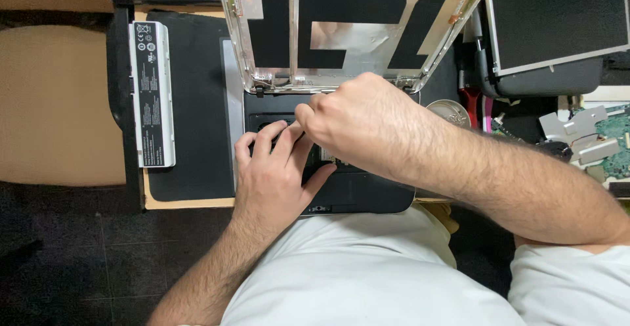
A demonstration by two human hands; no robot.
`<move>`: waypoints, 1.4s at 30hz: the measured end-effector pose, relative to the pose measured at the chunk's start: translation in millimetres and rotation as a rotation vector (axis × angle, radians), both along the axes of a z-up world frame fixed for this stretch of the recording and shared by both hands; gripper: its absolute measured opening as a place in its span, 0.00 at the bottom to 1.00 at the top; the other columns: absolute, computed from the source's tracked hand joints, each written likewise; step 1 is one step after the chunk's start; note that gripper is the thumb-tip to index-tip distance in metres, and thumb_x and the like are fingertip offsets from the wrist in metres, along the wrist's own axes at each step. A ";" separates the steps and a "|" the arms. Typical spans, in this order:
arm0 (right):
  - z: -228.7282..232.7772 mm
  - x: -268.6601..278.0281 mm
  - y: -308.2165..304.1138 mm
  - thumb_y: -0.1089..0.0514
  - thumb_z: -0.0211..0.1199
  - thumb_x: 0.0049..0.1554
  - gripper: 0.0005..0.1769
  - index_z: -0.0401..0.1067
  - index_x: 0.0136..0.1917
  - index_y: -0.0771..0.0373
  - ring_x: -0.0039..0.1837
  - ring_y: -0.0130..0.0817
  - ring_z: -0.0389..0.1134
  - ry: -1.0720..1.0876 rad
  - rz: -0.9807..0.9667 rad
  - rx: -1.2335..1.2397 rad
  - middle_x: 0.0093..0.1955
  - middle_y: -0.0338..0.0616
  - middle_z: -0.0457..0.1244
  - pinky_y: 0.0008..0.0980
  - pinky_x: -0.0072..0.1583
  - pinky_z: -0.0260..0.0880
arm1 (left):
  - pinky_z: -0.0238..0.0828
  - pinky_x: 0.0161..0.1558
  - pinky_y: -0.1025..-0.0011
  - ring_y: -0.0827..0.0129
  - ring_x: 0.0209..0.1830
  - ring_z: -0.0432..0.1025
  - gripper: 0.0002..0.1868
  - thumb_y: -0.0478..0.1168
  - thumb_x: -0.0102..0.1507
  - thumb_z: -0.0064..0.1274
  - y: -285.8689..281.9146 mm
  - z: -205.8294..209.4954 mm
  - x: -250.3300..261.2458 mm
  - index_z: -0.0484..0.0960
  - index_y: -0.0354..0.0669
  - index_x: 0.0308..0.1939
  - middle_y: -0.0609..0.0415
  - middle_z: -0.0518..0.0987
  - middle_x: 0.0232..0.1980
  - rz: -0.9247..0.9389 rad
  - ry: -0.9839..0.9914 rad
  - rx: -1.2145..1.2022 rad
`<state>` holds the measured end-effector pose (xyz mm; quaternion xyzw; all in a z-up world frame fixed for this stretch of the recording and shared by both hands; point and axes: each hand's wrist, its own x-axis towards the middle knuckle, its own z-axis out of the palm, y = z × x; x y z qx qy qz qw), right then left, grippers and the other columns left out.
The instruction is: The person uses a screwdriver to tighten screws on the internal components of a disassembled laptop. They then insert a green RAM module into a slot and continue securing the internal parts with screws.
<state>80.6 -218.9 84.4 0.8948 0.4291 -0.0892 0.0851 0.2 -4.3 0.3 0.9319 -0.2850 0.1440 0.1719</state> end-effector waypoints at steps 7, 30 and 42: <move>-4.8 -2.4 4.5 0.57 0.68 0.73 0.07 0.75 0.50 0.50 0.36 0.44 0.81 -0.036 -0.063 -0.002 0.37 0.29 0.74 0.47 0.34 0.77 | 0.69 0.65 0.43 0.53 0.71 0.77 0.29 0.64 0.75 0.72 0.2 -1.0 0.1 0.92 0.44 0.63 0.57 0.87 0.68 -0.008 -0.018 -0.022; -121.2 -220.8 -136.5 0.40 0.64 0.79 0.24 0.79 0.56 0.64 0.44 0.43 0.77 -0.283 -0.589 1.596 0.44 0.50 0.73 0.38 0.49 0.80 | 0.68 0.74 0.45 0.51 0.72 0.79 0.28 0.60 0.75 0.81 -2.8 -1.0 -3.4 0.95 0.46 0.68 0.55 0.90 0.77 -0.025 -0.029 0.053; -123.8 -171.4 -132.1 0.66 0.66 0.77 0.08 0.66 0.62 0.67 0.59 0.51 0.73 -0.444 -0.793 1.513 0.58 0.66 0.66 0.40 0.54 0.91 | 0.69 0.75 0.44 0.48 0.72 0.79 0.24 0.56 0.76 0.80 -2.3 -5.5 -4.3 0.94 0.45 0.66 0.53 0.90 0.77 -0.029 -0.019 0.027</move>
